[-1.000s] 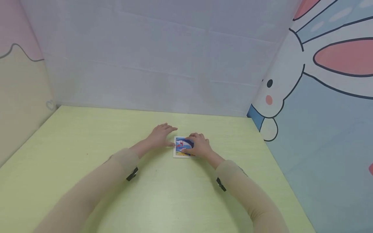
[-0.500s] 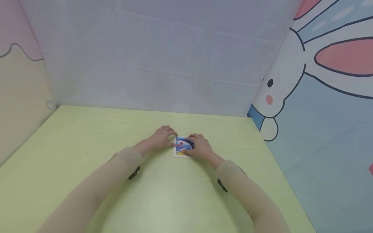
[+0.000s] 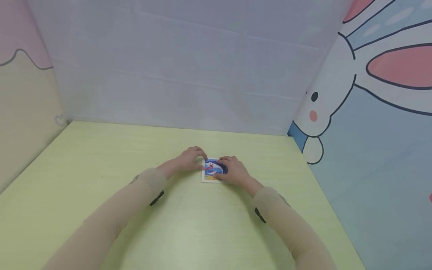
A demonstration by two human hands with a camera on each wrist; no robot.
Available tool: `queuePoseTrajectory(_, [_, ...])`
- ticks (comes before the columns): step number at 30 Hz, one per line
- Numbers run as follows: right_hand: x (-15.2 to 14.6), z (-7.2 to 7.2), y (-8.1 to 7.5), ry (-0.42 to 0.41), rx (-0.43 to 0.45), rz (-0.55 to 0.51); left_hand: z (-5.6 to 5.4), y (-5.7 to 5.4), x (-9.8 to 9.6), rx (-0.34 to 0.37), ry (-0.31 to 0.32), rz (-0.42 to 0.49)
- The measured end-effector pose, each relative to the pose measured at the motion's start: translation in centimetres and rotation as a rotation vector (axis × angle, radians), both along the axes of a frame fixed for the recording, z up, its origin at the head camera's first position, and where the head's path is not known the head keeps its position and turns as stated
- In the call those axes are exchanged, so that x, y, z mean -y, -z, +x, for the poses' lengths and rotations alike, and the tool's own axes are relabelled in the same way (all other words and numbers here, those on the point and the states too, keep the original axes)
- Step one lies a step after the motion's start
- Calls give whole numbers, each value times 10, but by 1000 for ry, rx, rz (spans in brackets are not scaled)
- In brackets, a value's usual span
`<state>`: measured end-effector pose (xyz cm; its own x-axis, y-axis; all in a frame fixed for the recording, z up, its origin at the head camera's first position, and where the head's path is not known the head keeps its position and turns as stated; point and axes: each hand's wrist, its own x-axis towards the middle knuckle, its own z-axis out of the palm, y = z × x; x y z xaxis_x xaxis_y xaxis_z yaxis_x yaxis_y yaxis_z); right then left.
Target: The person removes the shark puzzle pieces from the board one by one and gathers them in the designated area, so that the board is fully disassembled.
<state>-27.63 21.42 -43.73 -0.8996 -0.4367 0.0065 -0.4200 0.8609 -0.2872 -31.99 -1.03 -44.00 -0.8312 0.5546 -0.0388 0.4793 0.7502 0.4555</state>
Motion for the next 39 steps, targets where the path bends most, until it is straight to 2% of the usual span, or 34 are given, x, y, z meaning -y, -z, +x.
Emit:
queuePoseTrajectory(9, [-4,-2,-2,-6,-7,-40,1,-6,-7,39,-33,3])
queuePoseTrajectory(16, [4,-8,-1,15,-6,-53,2,-9,-4,77,-62,17])
queuePoseTrajectory(27, [12,-10,1,72,-10,-109,0,-9,0,69,-63,52])
queuePoseTrajectory(32, [12,-9,1,76,-8,-114,-1,-8,0,65,-72,95])
queuePoseTrajectory(39, [11,-7,-1,70,-5,-124,-3,-10,-1,122,-83,197])
